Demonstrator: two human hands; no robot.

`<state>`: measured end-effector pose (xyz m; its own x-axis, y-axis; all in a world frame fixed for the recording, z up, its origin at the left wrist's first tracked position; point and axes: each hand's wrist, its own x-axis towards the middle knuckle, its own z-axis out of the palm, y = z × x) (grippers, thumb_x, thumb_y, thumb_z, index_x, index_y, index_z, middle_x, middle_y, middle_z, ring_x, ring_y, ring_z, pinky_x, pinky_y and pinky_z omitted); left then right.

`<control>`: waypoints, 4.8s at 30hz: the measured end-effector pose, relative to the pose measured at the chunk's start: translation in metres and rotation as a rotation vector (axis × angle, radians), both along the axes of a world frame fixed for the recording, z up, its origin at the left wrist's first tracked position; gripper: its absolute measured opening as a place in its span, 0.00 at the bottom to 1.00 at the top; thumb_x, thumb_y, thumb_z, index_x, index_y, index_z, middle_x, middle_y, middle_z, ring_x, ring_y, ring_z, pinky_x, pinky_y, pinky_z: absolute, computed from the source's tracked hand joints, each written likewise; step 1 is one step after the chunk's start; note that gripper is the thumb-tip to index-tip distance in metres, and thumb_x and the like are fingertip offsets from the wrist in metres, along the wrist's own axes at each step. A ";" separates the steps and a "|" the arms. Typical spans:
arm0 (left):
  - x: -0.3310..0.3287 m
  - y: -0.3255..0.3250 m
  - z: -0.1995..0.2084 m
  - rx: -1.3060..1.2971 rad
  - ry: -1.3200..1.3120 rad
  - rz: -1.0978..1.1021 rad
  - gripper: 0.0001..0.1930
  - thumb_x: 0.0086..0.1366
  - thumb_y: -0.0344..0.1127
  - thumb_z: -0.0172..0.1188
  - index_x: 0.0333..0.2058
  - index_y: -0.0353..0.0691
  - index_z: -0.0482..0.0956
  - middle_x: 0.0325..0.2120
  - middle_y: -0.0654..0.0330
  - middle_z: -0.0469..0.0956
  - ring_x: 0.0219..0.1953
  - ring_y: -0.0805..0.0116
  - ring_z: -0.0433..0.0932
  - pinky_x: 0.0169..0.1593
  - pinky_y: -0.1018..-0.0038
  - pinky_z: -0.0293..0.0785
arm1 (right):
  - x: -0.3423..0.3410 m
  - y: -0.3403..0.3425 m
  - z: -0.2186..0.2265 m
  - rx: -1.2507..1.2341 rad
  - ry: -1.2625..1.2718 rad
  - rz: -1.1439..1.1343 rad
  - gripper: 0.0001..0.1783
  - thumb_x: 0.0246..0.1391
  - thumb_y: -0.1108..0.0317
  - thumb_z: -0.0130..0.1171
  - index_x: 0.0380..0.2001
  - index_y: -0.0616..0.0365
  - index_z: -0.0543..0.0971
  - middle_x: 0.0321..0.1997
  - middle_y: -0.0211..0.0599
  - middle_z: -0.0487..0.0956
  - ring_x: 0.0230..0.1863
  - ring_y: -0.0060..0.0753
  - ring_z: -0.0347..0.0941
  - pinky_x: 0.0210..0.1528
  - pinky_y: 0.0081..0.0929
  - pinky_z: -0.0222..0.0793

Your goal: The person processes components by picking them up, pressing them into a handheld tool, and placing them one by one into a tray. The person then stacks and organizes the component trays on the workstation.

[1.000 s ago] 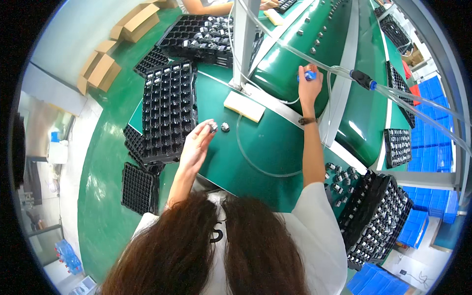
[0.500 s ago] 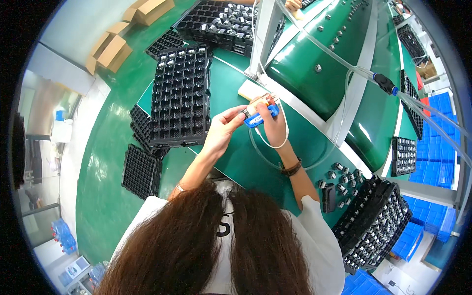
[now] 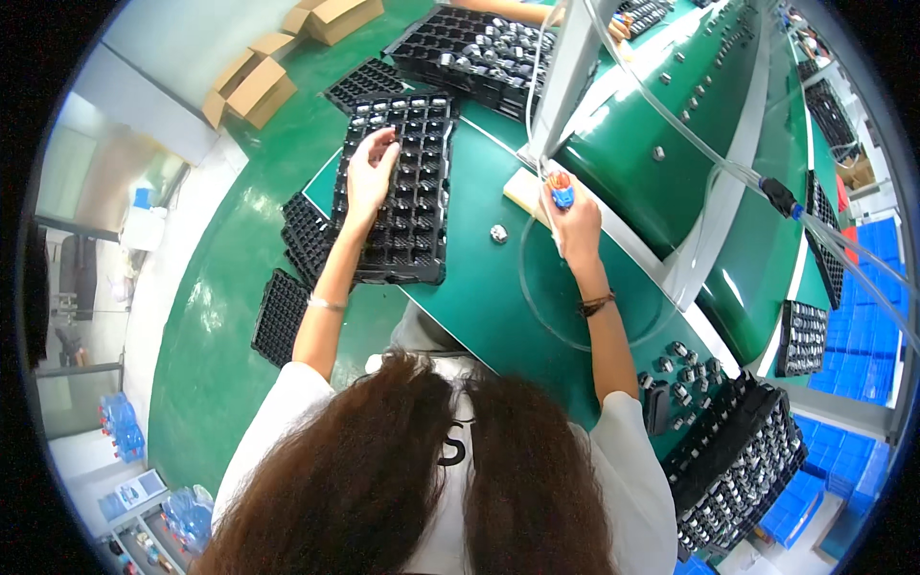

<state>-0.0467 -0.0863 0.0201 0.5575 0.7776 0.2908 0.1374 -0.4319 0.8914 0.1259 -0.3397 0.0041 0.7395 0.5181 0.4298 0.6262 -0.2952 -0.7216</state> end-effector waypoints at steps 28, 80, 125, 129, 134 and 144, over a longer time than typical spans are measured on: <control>0.021 0.132 0.007 0.166 0.196 -0.252 0.06 0.61 0.30 0.56 0.33 0.33 0.74 0.45 0.52 0.76 0.44 0.69 0.74 0.47 0.77 0.68 | -0.006 -0.007 0.002 -0.021 0.090 0.004 0.29 0.41 0.61 0.70 0.43 0.59 0.68 0.31 0.33 0.72 0.30 0.30 0.70 0.38 0.25 0.68; 0.018 -0.143 0.045 -0.440 0.184 -0.876 0.29 0.56 0.26 0.60 0.57 0.36 0.64 0.37 0.53 0.79 0.37 0.76 0.75 0.44 0.79 0.72 | -0.029 -0.047 0.042 0.286 0.791 0.394 0.08 0.52 0.69 0.55 0.32 0.63 0.77 0.28 0.26 0.76 0.29 0.13 0.70 0.31 0.14 0.65; 0.019 -0.144 0.021 -0.797 0.046 -0.864 0.32 0.56 0.24 0.61 0.59 0.32 0.59 0.39 0.50 0.79 0.40 0.74 0.76 0.47 0.78 0.72 | -0.050 -0.041 0.018 0.389 0.718 0.365 0.08 0.54 0.70 0.55 0.34 0.64 0.76 0.31 0.29 0.77 0.30 0.15 0.72 0.31 0.14 0.67; 0.017 -0.156 0.017 -0.851 -0.043 -0.685 0.28 0.56 0.27 0.62 0.55 0.31 0.65 0.38 0.53 0.79 0.39 0.74 0.77 0.47 0.79 0.71 | -0.057 -0.035 0.017 0.570 0.848 0.309 0.09 0.55 0.69 0.54 0.36 0.64 0.76 0.31 0.28 0.77 0.29 0.15 0.71 0.30 0.13 0.66; 0.013 -0.175 0.013 -0.929 -0.161 -0.519 0.22 0.57 0.29 0.63 0.51 0.32 0.71 0.37 0.57 0.80 0.39 0.78 0.76 0.47 0.82 0.70 | -0.066 -0.032 0.017 0.678 0.934 0.257 0.11 0.56 0.69 0.54 0.40 0.63 0.74 0.33 0.28 0.76 0.29 0.14 0.71 0.29 0.12 0.65; 0.016 -0.172 0.012 -0.856 -0.261 -0.475 0.25 0.61 0.33 0.59 0.55 0.33 0.66 0.44 0.56 0.77 0.40 0.76 0.75 0.45 0.81 0.70 | -0.037 -0.030 0.011 0.570 0.753 0.260 0.09 0.56 0.71 0.52 0.39 0.62 0.73 0.34 0.29 0.75 0.33 0.17 0.71 0.33 0.15 0.66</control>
